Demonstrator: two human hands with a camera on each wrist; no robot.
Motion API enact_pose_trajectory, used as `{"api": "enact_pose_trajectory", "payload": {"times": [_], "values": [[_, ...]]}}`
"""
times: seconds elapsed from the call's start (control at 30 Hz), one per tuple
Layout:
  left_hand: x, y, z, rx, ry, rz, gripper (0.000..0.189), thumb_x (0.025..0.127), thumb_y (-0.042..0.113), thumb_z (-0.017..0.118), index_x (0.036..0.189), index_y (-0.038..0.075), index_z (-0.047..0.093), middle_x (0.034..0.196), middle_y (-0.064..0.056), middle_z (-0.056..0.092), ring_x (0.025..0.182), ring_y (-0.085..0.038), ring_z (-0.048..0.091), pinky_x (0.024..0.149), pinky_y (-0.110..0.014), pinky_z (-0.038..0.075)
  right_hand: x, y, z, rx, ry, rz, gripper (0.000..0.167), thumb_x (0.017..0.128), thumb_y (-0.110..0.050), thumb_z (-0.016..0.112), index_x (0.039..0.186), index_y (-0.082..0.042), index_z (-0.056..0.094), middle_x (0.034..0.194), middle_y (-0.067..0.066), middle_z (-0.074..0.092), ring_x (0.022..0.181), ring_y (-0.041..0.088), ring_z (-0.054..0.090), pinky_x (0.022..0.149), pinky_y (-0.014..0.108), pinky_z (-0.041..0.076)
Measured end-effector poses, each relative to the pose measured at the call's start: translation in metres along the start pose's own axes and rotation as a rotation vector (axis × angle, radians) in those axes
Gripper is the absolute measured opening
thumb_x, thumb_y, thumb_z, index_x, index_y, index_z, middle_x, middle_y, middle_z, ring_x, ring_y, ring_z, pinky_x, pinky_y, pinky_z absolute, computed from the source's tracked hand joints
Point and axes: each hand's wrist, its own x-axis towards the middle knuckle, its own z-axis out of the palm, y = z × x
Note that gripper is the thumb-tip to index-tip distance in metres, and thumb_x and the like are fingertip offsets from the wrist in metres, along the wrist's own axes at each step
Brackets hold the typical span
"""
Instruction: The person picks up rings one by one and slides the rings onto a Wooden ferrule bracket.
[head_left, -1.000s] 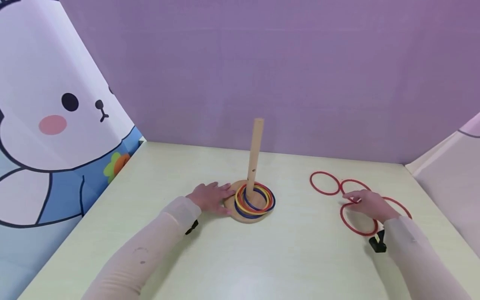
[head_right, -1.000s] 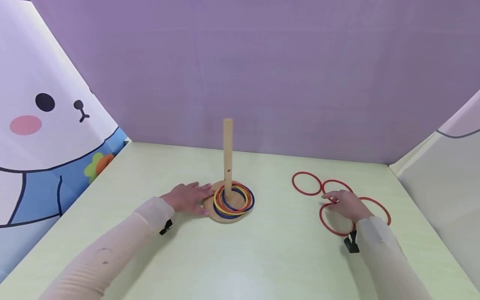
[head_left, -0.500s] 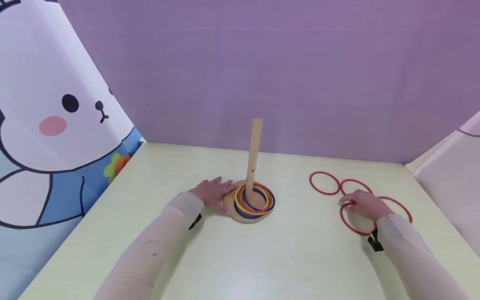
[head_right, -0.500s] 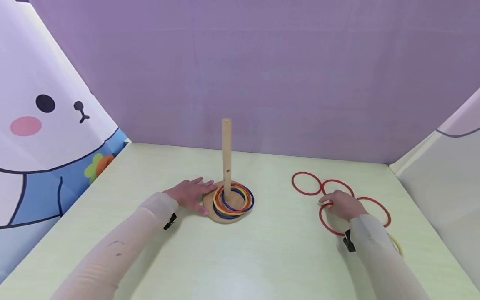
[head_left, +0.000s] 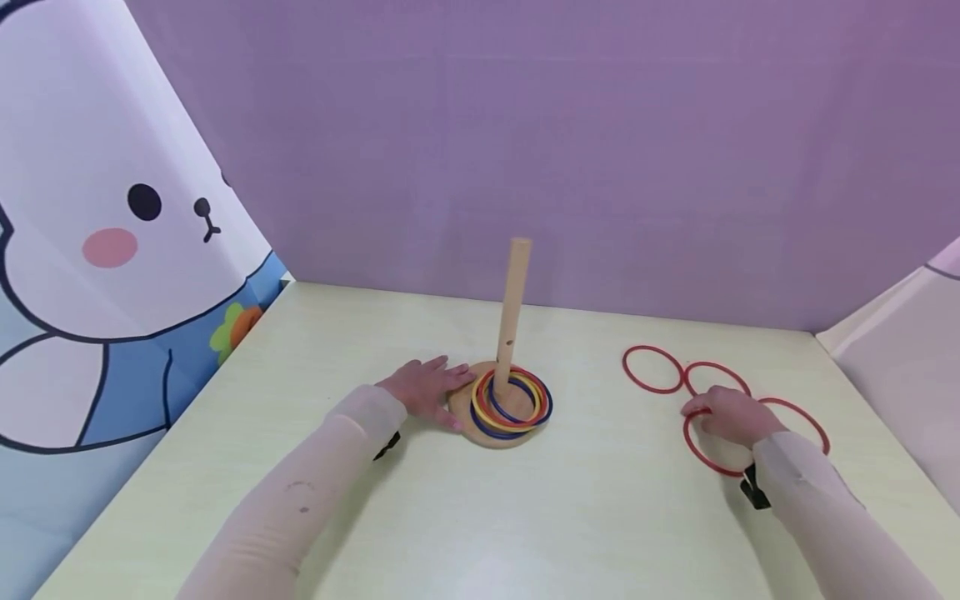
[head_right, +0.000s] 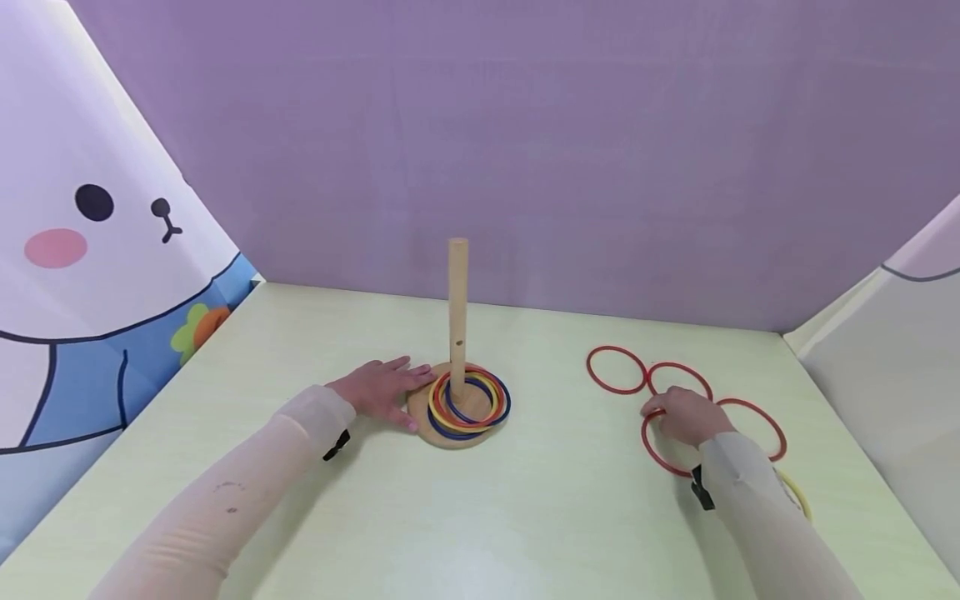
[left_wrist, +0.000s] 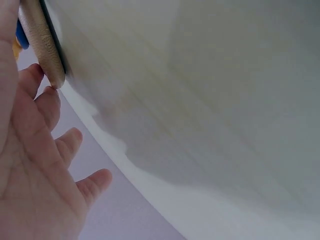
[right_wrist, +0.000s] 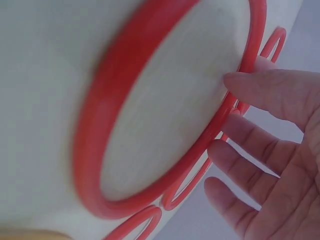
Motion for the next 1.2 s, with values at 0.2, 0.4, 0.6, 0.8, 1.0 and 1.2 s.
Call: {"api": "enact_pose_trajectory", "payload": {"times": [0.2, 0.4, 0.6, 0.8, 1.0, 1.2], "values": [[-0.001, 0.0, 0.001, 0.01, -0.001, 0.01, 0.088, 0.081, 0.06, 0.065, 0.153, 0.026, 0.026, 0.158, 0.005, 0.021, 0.144, -0.031, 0.018, 0.11, -0.055, 0.023, 0.002, 0.001, 0.0, -0.001, 0.006, -0.001, 0.018, 0.081, -0.003, 0.071, 0.099, -0.005, 0.072, 0.099, 0.011, 0.069, 0.097, 0.034, 0.06, 0.082, 0.051, 0.049], [-0.008, 0.001, -0.002, -0.004, -0.011, 0.019, 0.087, 0.085, 0.057, 0.063, 0.153, 0.02, 0.025, 0.159, -0.001, 0.019, 0.143, -0.035, 0.019, 0.11, -0.057, 0.023, 0.001, -0.001, -0.001, -0.01, 0.035, -0.021, 0.012, 0.083, -0.002, 0.067, 0.093, -0.008, 0.072, 0.097, 0.01, 0.07, 0.094, 0.031, 0.061, 0.078, 0.048, 0.05], [-0.012, 0.004, -0.003, 0.013, -0.029, 0.002, 0.085, 0.087, 0.056, 0.061, 0.154, 0.02, 0.023, 0.159, -0.001, 0.017, 0.143, -0.035, 0.019, 0.11, -0.056, 0.022, 0.001, -0.002, 0.003, -0.007, 0.04, -0.029, 0.014, 0.084, -0.002, 0.064, 0.092, -0.009, 0.073, 0.097, 0.01, 0.07, 0.092, 0.031, 0.06, 0.079, 0.049, 0.049], [-0.012, 0.008, -0.002, 0.025, -0.027, -0.004, 0.084, 0.087, 0.059, 0.058, 0.154, 0.023, 0.022, 0.159, 0.001, 0.017, 0.143, -0.034, 0.02, 0.111, -0.055, 0.023, 0.0, -0.009, 0.004, 0.079, -0.012, -0.022, 0.017, 0.083, 0.001, 0.063, 0.099, -0.004, 0.07, 0.097, 0.011, 0.067, 0.088, 0.028, 0.059, 0.075, 0.044, 0.051], [-0.011, 0.007, 0.0, 0.043, -0.027, -0.01, 0.083, 0.088, 0.059, 0.056, 0.154, 0.022, 0.022, 0.159, 0.0, 0.017, 0.142, -0.035, 0.021, 0.11, -0.054, 0.024, 0.003, -0.021, 0.009, 0.24, -0.081, 0.0, 0.02, 0.081, 0.003, 0.065, 0.101, -0.001, 0.065, 0.09, 0.007, 0.061, 0.075, 0.02, 0.054, 0.062, 0.033, 0.049], [-0.012, 0.008, 0.001, 0.034, -0.027, -0.017, 0.083, 0.087, 0.059, 0.057, 0.154, 0.023, 0.024, 0.159, 0.0, 0.02, 0.142, -0.035, 0.022, 0.111, -0.054, 0.024, 0.003, -0.032, 0.011, 0.371, -0.088, -0.046, 0.019, 0.085, 0.001, 0.06, 0.104, 0.0, 0.063, 0.083, 0.005, 0.056, 0.055, 0.017, 0.051, 0.047, 0.028, 0.044]]}}
